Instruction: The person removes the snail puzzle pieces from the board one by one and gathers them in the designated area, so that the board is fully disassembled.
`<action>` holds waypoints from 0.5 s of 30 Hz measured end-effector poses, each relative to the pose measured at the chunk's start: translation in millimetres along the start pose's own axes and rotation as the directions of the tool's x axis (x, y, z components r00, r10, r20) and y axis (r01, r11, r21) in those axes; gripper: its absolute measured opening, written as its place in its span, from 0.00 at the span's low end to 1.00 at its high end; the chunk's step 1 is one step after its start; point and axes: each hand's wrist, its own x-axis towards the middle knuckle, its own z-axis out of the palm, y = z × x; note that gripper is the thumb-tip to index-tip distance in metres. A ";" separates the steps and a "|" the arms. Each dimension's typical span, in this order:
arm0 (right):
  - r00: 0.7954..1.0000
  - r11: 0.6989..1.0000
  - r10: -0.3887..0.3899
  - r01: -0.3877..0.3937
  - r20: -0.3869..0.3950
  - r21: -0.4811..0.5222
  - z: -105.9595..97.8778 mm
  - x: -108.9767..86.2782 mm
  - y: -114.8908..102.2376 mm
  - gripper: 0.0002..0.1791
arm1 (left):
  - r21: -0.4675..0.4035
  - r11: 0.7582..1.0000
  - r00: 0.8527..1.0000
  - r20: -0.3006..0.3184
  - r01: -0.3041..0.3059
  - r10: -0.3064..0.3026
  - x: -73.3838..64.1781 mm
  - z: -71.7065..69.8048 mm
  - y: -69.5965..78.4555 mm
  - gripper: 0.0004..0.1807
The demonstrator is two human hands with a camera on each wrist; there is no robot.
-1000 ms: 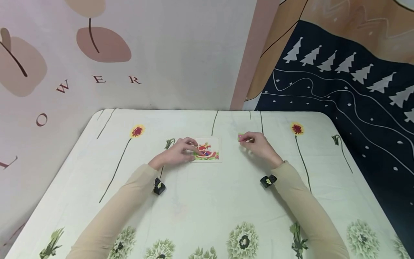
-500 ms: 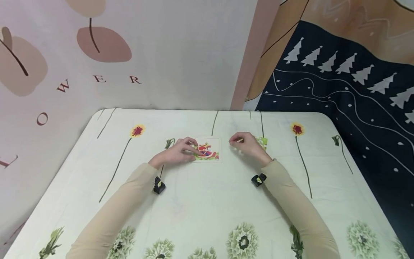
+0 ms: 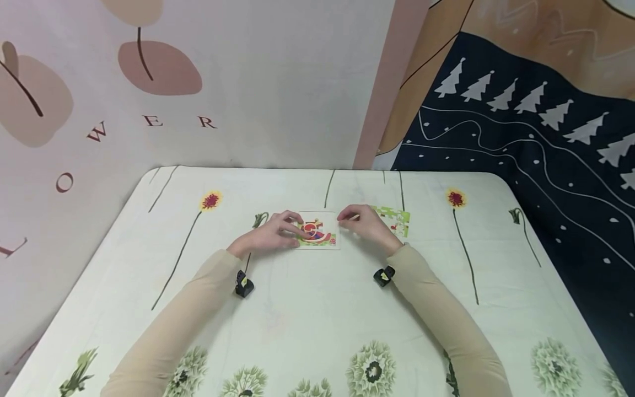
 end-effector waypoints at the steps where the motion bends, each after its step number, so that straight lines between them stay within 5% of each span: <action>1: 1.000 1.000 -0.005 0.005 0.000 -0.003 1.4 1.0 -1.0 0.10 | 0.002 1.000 1.000 0.002 0.000 0.000 -0.1 -0.2 -0.3 0.14; 15: 0.998 1.000 0.022 -0.022 0.058 -0.010 18.8 16.6 -4.7 0.13 | 0.012 1.000 1.000 0.010 -0.015 0.015 2.9 0.1 -4.3 0.15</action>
